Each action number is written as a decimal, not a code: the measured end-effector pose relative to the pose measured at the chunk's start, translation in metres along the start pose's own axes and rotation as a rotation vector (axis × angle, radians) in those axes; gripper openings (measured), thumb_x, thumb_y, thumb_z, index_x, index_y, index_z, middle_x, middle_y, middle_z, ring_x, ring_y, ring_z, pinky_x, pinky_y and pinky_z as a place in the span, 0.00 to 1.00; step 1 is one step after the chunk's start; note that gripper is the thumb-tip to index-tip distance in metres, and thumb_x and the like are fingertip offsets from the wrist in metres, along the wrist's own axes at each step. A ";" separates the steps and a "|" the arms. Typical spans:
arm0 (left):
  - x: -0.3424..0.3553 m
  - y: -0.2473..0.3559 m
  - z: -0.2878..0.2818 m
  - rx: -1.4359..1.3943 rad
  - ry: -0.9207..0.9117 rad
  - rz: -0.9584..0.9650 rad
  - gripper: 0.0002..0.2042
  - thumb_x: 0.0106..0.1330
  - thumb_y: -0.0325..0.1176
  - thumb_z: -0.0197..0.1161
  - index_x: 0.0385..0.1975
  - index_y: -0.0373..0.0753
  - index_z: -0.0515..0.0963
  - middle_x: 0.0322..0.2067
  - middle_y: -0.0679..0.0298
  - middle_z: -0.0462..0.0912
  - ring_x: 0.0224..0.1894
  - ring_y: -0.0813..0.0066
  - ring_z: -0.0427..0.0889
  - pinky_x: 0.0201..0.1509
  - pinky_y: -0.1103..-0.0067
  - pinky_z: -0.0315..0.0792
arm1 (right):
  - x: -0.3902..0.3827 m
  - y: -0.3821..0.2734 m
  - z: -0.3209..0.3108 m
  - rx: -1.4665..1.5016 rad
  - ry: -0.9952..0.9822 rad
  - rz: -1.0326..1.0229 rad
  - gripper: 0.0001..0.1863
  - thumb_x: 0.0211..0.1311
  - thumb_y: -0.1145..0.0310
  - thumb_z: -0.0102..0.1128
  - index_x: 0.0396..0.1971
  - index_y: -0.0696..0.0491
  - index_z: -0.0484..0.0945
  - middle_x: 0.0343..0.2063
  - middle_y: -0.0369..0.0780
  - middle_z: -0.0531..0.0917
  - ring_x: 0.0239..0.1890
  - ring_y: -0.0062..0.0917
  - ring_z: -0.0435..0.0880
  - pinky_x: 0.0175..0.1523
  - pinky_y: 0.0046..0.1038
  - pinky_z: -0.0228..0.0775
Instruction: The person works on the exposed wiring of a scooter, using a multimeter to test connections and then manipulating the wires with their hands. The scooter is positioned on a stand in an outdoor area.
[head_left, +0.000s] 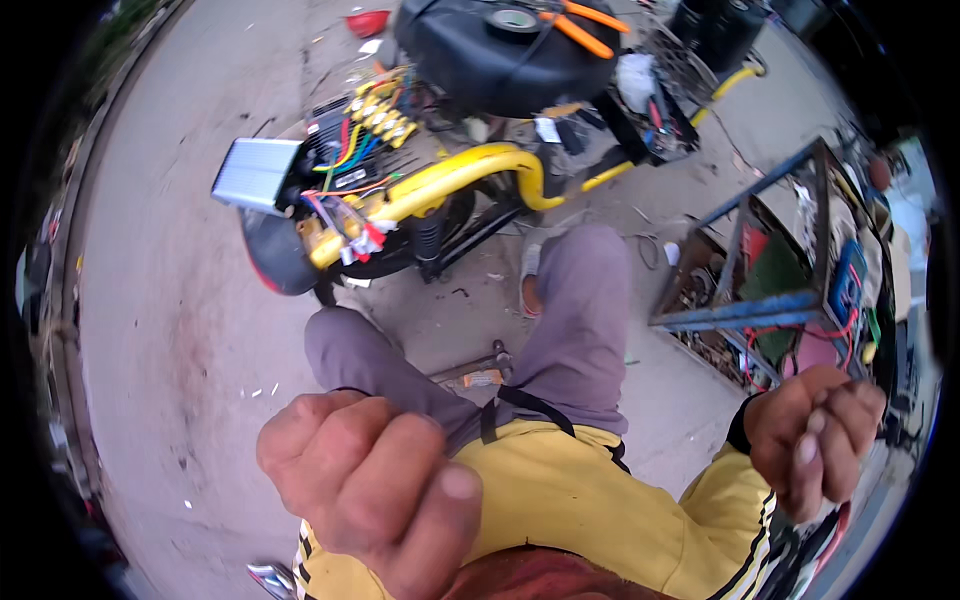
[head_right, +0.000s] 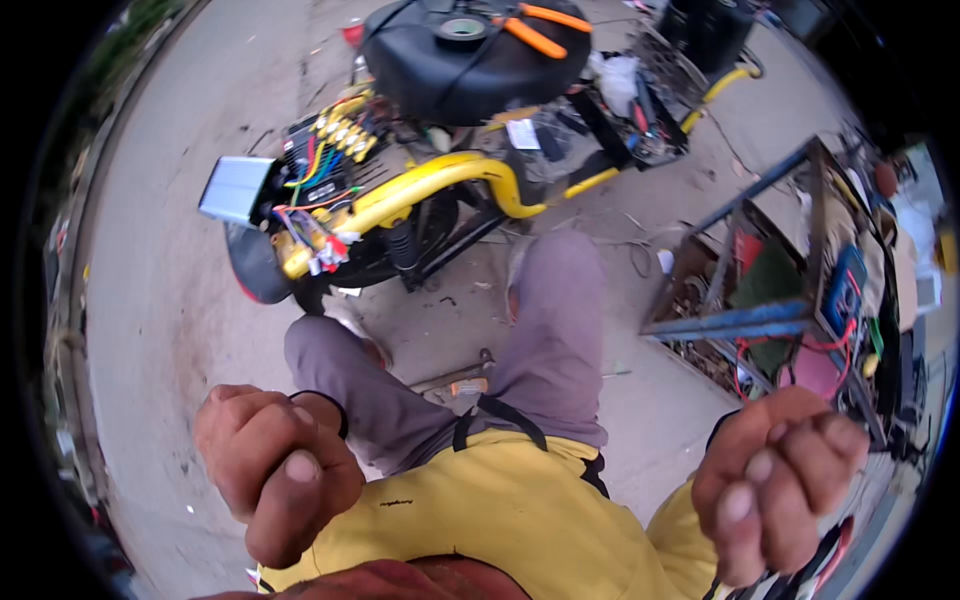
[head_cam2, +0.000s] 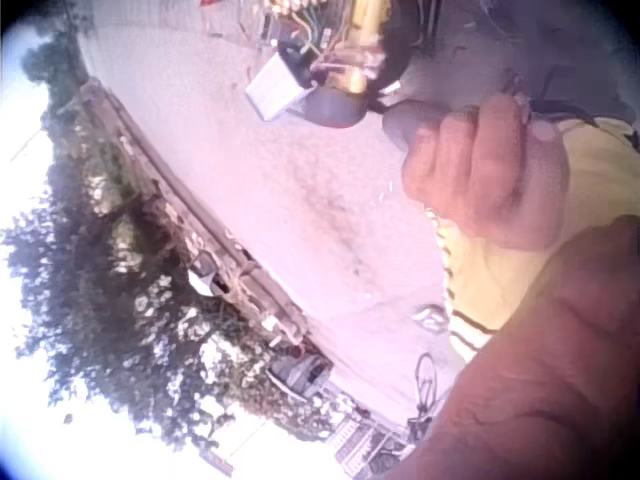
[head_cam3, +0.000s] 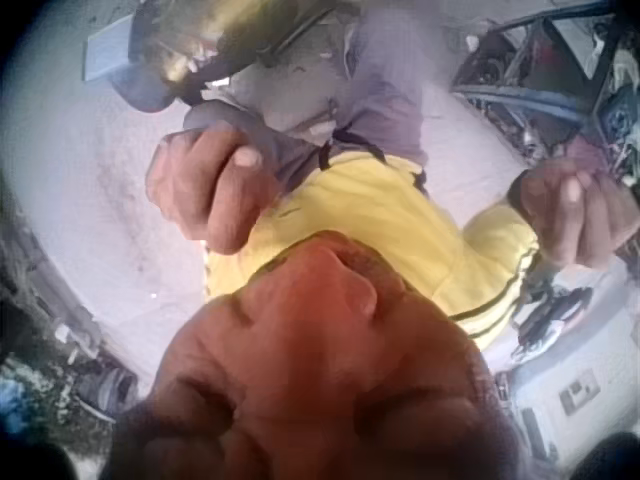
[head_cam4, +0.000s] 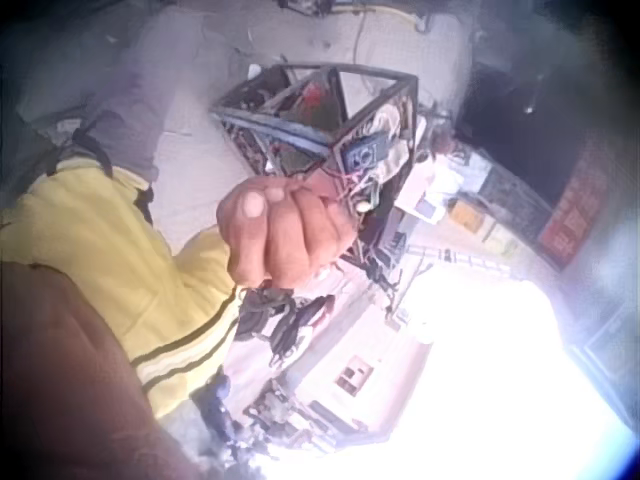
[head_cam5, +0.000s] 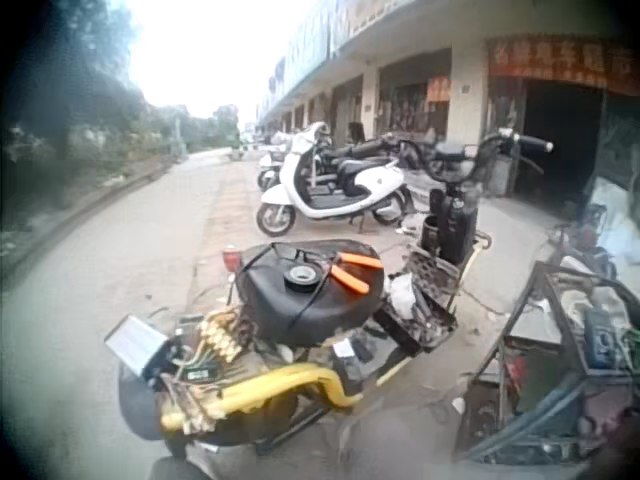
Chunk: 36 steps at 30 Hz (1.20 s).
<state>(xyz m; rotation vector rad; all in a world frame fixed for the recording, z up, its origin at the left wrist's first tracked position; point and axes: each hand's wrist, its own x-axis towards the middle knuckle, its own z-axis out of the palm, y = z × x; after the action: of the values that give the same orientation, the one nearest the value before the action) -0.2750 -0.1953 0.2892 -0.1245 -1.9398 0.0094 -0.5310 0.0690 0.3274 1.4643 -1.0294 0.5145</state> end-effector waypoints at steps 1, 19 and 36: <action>0.003 0.007 0.000 0.098 0.051 -0.001 0.12 0.66 0.22 0.57 0.48 0.41 0.69 0.26 0.60 0.76 0.18 0.74 0.69 0.22 0.75 0.57 | -0.001 -0.015 0.019 0.054 0.096 -0.032 0.10 0.72 0.71 0.41 0.42 0.54 0.74 0.30 0.40 0.70 0.22 0.26 0.67 0.26 0.31 0.52; -0.031 -0.131 -0.016 0.255 0.116 -0.106 0.08 0.75 0.28 0.47 0.49 0.38 0.70 0.30 0.51 0.75 0.19 0.76 0.62 0.20 0.80 0.57 | 0.060 -0.098 0.297 0.888 0.391 0.362 0.09 0.75 0.60 0.46 0.42 0.48 0.74 0.31 0.35 0.68 0.20 0.21 0.61 0.28 0.31 0.45; -0.026 -0.137 0.007 0.072 0.323 -0.506 0.11 0.70 0.17 0.63 0.51 0.27 0.77 0.41 0.48 0.83 0.37 0.75 0.80 0.33 0.88 0.71 | 0.051 -0.085 0.289 0.983 0.379 0.432 0.16 0.77 0.65 0.46 0.51 0.59 0.77 0.24 0.39 0.70 0.19 0.22 0.62 0.26 0.30 0.48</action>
<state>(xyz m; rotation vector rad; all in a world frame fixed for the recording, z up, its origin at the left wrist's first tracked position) -0.2834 -0.3337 0.2714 0.3927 -1.5989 -0.2613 -0.5073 -0.2299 0.2668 1.8539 -0.7991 1.7168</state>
